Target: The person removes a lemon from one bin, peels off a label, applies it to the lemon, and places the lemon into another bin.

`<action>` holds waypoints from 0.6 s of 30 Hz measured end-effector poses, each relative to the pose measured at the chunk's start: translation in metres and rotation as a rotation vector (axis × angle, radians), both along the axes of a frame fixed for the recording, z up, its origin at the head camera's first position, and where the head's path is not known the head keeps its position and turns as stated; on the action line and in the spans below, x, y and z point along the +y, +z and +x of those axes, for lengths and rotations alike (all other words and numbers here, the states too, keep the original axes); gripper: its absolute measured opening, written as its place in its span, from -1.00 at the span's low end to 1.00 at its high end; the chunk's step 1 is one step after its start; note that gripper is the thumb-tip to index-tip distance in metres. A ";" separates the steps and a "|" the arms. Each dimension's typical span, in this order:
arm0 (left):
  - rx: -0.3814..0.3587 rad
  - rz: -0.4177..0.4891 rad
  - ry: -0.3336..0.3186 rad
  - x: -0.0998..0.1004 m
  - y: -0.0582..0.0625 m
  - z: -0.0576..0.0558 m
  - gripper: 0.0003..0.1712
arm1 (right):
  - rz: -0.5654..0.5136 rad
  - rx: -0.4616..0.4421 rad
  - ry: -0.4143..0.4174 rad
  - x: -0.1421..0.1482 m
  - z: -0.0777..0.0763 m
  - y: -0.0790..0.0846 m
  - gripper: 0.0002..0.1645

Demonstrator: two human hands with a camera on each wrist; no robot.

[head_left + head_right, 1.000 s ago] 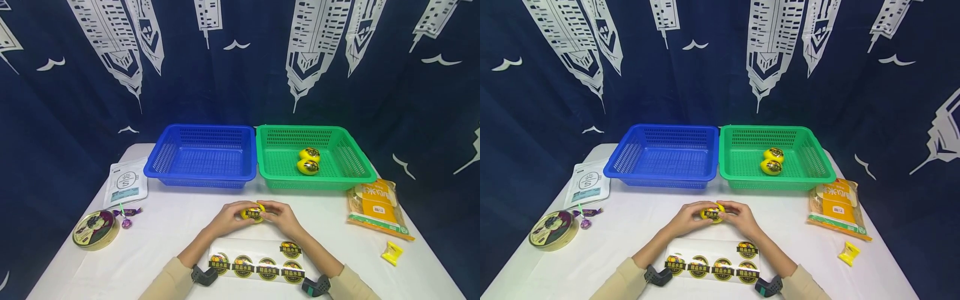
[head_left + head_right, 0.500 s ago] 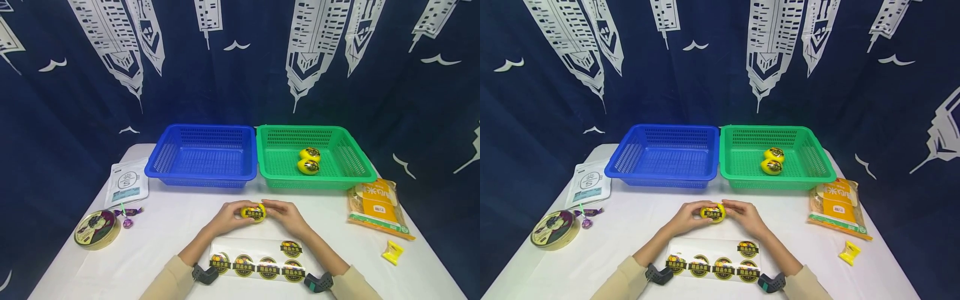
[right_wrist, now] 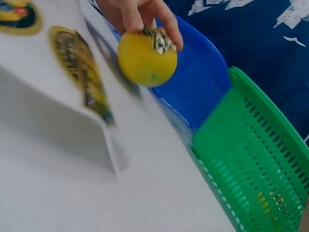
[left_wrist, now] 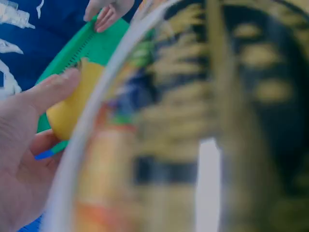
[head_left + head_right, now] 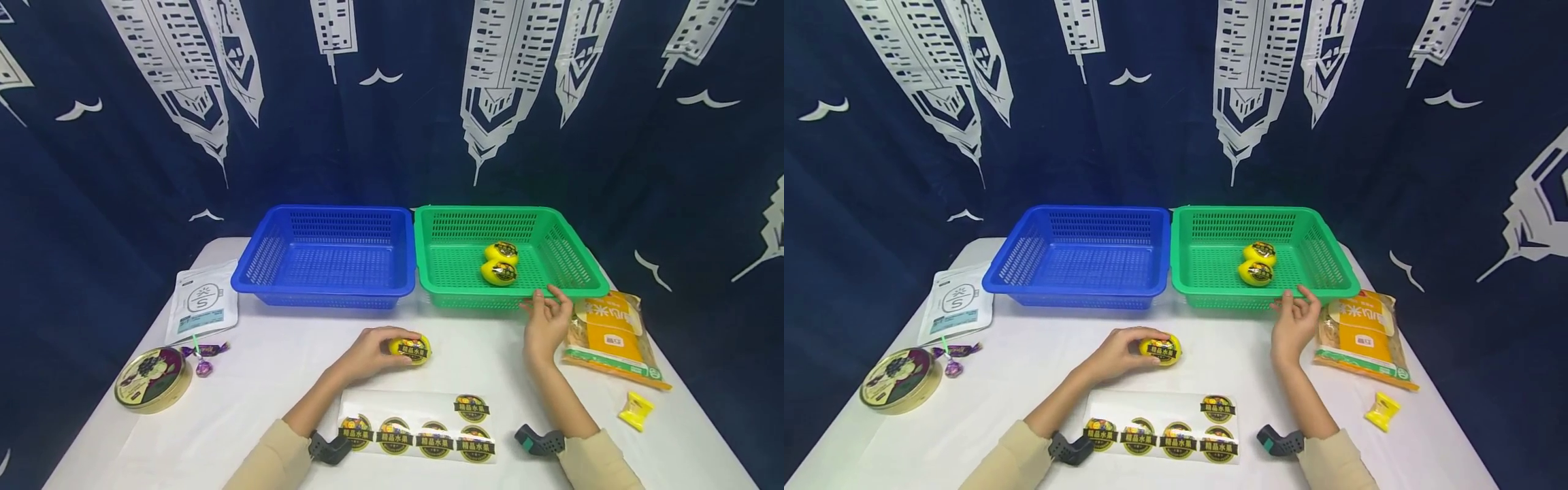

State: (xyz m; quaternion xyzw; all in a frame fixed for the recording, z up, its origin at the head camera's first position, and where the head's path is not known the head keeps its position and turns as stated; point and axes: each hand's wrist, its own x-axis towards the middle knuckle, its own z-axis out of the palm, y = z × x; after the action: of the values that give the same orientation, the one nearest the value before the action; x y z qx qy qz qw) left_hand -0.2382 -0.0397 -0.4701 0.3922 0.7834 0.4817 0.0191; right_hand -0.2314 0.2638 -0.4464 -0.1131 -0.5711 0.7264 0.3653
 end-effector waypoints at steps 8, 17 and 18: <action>-0.067 0.074 -0.032 0.032 0.112 -0.029 -0.50 | -0.116 0.115 -0.052 0.010 -0.010 -0.010 -0.70; -0.097 0.207 0.040 0.114 0.114 -0.154 -0.48 | -0.063 0.121 -0.064 0.010 -0.007 -0.004 -0.72; -0.108 0.191 0.057 0.122 0.110 -0.162 -0.48 | -0.055 0.119 -0.064 0.010 -0.006 -0.004 -0.73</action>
State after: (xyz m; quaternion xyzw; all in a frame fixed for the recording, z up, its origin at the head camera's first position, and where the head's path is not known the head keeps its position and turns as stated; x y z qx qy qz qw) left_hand -0.4000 0.0825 -0.3604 0.3434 0.7424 0.5751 0.0100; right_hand -0.2372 0.2735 -0.4502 -0.0977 -0.5240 0.7354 0.4184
